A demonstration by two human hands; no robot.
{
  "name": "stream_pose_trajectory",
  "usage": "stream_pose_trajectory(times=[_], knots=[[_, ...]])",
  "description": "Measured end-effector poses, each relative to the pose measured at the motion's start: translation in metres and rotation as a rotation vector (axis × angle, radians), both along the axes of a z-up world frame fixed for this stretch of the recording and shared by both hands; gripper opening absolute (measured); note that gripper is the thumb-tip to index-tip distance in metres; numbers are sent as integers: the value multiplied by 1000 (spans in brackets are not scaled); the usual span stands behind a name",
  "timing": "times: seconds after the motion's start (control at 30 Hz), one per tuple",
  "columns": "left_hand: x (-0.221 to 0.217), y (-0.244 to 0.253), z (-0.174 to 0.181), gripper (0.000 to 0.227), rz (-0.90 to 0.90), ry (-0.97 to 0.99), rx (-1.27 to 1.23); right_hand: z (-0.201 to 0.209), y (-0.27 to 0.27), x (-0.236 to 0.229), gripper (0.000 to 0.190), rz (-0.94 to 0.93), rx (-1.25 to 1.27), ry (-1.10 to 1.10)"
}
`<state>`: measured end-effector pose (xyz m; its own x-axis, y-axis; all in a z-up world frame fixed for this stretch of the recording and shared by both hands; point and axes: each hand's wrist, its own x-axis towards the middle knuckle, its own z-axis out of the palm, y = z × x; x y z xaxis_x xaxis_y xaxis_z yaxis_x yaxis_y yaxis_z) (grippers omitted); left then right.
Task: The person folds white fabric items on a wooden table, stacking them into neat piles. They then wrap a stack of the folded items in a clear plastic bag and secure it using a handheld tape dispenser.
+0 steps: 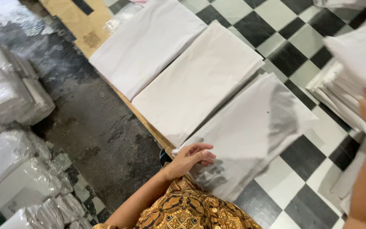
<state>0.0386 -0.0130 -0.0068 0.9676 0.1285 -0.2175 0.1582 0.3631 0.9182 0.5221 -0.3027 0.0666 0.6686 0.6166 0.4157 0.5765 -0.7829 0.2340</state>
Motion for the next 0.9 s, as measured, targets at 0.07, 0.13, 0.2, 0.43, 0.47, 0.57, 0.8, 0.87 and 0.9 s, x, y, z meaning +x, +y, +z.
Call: stream_pose_trajectory(times=[0.07,0.13,0.2,0.43,0.47,0.57,0.8,0.87,0.9], knots=[[15,-8,0,67,-39,-58,-33,27,17,-95,14,91,36,3],[31,-16,-3,78,-60,-127,-230,43,44,-201,13,173,88,48],[36,-32,-7,88,-72,-144,-403,44,65,-286,18,325,239,186],[23,-54,-68,78,309,386,-403,-53,30,-371,53,-262,600,1327],[26,-57,-72,69,326,284,-333,-75,22,-363,56,-353,748,1467],[41,-64,-48,42,337,151,-243,-129,11,-345,67,-487,1320,1811],[29,-83,36,33,164,-256,168,-137,26,-187,71,46,1909,1732],[23,-86,36,34,161,-252,156,-118,34,-162,65,-108,1774,1539],[19,-86,32,35,176,-241,171,-109,36,-161,62,-6,1778,1497]])
